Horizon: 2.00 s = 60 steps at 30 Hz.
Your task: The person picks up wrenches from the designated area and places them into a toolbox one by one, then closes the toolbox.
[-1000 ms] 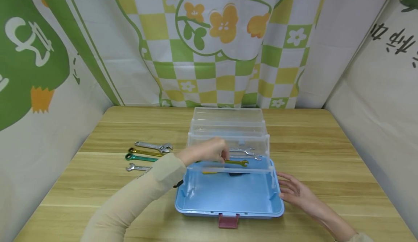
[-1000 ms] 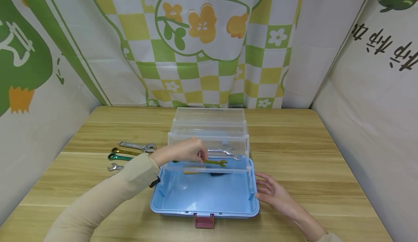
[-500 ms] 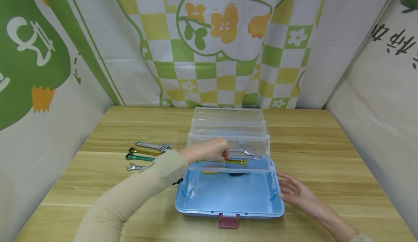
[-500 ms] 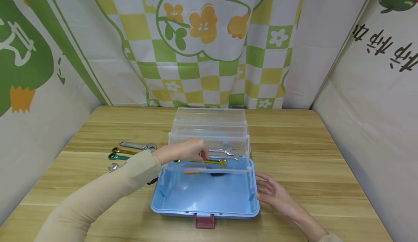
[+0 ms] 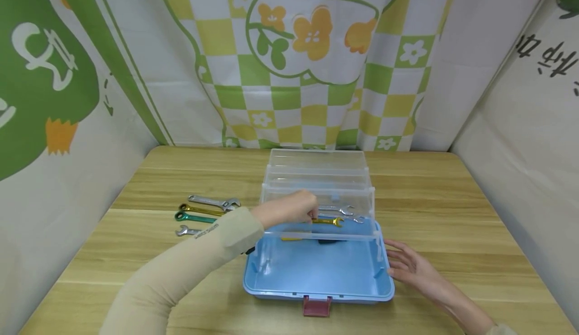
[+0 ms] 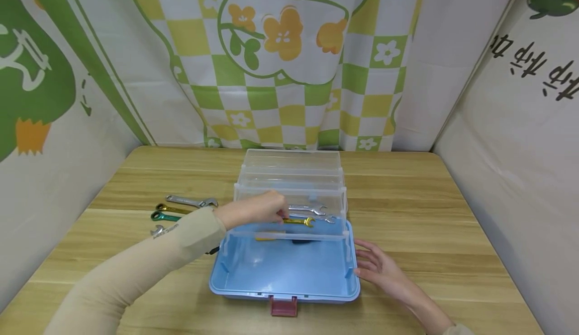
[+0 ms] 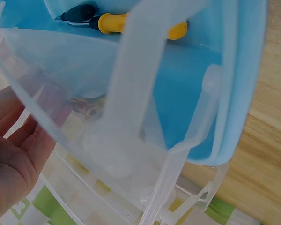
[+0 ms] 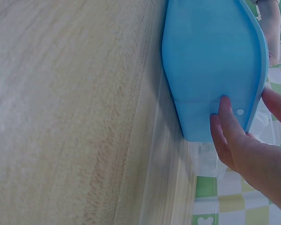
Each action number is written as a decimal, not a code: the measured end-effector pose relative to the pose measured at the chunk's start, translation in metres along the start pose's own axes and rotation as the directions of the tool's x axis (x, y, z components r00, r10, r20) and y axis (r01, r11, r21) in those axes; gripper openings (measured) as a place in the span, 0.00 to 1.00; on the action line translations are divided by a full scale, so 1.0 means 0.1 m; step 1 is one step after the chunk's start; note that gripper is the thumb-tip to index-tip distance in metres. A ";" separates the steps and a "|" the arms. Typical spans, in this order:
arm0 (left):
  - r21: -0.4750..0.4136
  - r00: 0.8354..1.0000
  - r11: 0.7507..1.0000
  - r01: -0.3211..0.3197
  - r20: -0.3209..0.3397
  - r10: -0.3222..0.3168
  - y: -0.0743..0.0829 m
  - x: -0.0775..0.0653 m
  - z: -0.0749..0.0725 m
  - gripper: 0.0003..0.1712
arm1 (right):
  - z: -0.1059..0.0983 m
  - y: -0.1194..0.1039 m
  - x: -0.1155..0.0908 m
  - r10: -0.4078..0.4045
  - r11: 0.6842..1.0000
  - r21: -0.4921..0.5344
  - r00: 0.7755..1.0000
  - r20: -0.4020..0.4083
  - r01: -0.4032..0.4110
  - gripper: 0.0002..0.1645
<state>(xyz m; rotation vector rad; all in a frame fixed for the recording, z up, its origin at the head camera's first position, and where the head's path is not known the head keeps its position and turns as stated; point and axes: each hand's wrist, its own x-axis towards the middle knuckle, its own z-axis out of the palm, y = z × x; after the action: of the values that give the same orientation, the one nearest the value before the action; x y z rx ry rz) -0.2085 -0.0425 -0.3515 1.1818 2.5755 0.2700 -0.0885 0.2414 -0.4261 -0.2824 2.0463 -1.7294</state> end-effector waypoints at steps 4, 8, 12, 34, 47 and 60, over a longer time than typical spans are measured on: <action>0.041 1.000 0.999 0.015 0.006 -0.015 0.01 0.03 0.01 0.08 | 0.00 0.01 0.00 0.005 1.000 0.001 1.000 -0.002 -0.005 0.40; 0.078 1.000 0.997 0.012 -0.015 -0.011 0.01 0.05 0.02 0.06 | 0.00 0.02 -0.01 0.004 1.000 0.002 1.000 -0.006 -0.004 0.40; 0.081 0.999 0.997 0.016 -0.029 -0.014 0.01 0.04 0.03 0.06 | 0.00 0.02 -0.01 -0.005 1.000 -0.004 1.000 -0.010 0.005 0.40; -0.053 0.998 0.998 -0.027 -0.050 0.025 -0.03 -0.14 0.02 0.10 | 0.01 0.02 -0.01 -0.004 1.000 -0.005 1.000 -0.012 0.004 0.39; -0.120 0.968 0.978 -0.172 -0.205 0.145 -0.07 -0.40 -0.07 0.10 | 0.00 0.02 0.00 0.004 1.000 0.000 1.000 -0.002 -0.004 0.39; -0.233 0.926 0.948 -0.217 -0.357 0.124 -0.18 -0.71 -0.03 0.13 | -0.01 0.02 0.00 0.027 1.000 -0.010 0.999 -0.019 -0.027 0.40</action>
<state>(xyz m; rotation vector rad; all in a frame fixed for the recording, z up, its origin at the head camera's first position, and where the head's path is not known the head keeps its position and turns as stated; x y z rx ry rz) -0.1780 -0.1087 -0.3411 1.3562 2.5978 0.9087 -0.0889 0.2422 -0.4282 -0.2411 2.0640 -1.7118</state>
